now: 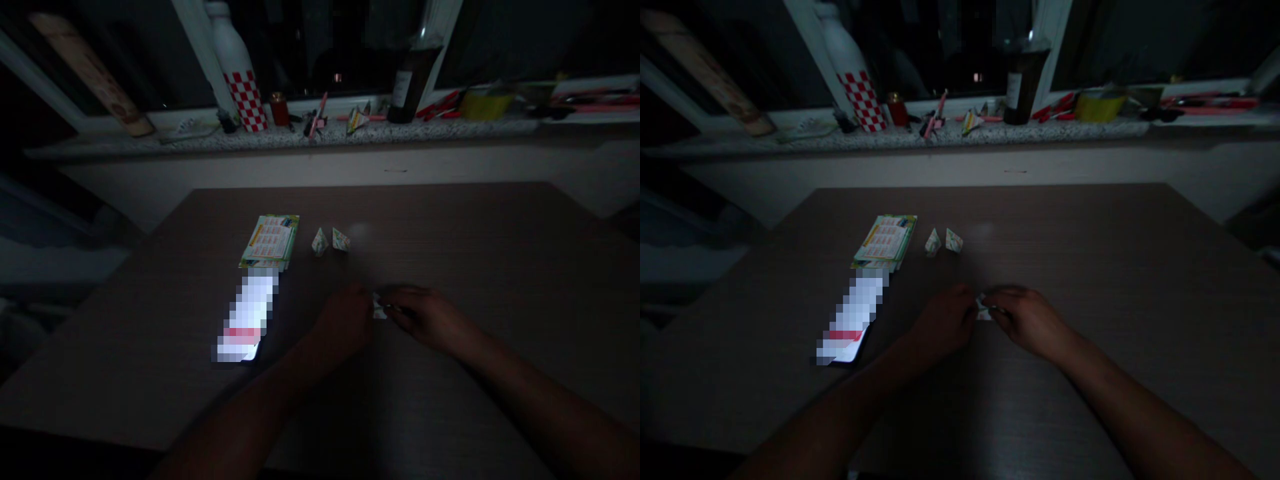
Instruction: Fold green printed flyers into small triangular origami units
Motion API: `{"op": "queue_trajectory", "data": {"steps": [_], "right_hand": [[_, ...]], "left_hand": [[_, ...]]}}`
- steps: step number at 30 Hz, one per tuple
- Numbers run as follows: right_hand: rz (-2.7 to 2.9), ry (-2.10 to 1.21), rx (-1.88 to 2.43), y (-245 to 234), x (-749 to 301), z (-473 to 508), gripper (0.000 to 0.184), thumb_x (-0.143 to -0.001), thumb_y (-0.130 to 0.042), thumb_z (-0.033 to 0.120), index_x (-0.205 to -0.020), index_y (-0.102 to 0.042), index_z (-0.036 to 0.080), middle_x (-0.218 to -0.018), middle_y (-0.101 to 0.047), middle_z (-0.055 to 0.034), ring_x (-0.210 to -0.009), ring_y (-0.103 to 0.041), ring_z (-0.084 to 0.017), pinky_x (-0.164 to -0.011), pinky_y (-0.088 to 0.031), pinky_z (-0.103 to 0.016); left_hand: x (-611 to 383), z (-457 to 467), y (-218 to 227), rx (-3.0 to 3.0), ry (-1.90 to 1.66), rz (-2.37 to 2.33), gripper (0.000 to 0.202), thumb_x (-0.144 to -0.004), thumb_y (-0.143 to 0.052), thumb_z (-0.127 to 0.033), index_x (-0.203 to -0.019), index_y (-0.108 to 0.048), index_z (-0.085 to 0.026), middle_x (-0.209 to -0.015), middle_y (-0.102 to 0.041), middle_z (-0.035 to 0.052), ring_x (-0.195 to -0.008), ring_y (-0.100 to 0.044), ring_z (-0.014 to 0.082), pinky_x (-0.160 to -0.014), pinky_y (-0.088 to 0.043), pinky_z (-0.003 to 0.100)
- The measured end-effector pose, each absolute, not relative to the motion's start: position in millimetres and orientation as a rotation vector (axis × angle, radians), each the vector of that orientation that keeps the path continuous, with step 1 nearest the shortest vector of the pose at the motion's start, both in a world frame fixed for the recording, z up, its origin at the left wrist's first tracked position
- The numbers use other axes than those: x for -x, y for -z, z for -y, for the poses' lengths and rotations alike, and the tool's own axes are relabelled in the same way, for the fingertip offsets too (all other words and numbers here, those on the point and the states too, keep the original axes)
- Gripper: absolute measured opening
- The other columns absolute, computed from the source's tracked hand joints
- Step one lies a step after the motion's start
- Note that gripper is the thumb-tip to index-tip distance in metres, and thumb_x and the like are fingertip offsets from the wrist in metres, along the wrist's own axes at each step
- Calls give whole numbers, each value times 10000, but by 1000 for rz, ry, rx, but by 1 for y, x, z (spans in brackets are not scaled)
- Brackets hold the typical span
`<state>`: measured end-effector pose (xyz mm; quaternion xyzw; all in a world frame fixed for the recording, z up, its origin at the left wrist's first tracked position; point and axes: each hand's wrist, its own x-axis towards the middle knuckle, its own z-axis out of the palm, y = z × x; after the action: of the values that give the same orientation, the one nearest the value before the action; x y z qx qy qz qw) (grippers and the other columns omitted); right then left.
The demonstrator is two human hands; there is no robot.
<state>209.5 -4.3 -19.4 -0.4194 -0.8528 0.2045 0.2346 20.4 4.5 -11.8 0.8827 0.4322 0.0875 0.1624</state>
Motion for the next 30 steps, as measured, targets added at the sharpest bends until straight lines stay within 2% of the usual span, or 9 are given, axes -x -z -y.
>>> {"op": "queue_trajectory", "data": {"steps": [8, 14, 20, 25, 30], "right_hand": [[2344, -572, 1137, 18, -210, 4, 174, -849, -523, 116, -923, -653, 206, -872, -691, -35, -781, -648, -155, -713, -494, -264], [2417, -512, 1078, 16, -211, 4, 150, -860, -534, 120, -912, -656, 191, -904, -686, -53, -887, -622, -185, -811, -482, -322], [2489, -465, 998, 15, -214, 3, 147, -865, -574, 198, -979, -665, 195, -948, -680, -65, -928, -613, -200, -846, -477, -357], [2529, -393, 997, 16, -214, 4, 139, -870, -577, 222, -949, -692, 209, -943, -675, -56, -921, -607, -195, -843, -473, -352], [2574, -318, 1025, 17, -213, 5, 155, -884, -553, 221, -958, -689, 205, -936, -666, -55, -901, -593, -199, -835, -472, -362]], "left_hand": [[-23, -6, 16, -2510, -266, -1288, 188, -871, -448, -177, -817, -622, -129, -875, -609, 71, -769, -590, 164, -701, -479, 264], [-24, -6, 14, -2496, -266, -1280, 162, -856, -461, -157, -821, -617, -129, -879, -608, 71, -784, -587, 166, -710, -477, 267], [-23, -5, 10, -2445, -333, -1254, 142, -822, -484, -114, -871, -613, -145, -889, -608, 63, -821, -578, 175, -732, -478, 279], [-24, -5, 10, -2434, -290, -1253, 150, -837, -484, -128, -861, -632, -139, -907, -603, 70, -803, -577, 168, -724, -481, 279], [-20, -3, 8, -2509, -298, -1172, 170, -859, -471, -135, -845, -640, -120, -914, -611, 81, -889, -560, 185, -830, -469, 306]]}}
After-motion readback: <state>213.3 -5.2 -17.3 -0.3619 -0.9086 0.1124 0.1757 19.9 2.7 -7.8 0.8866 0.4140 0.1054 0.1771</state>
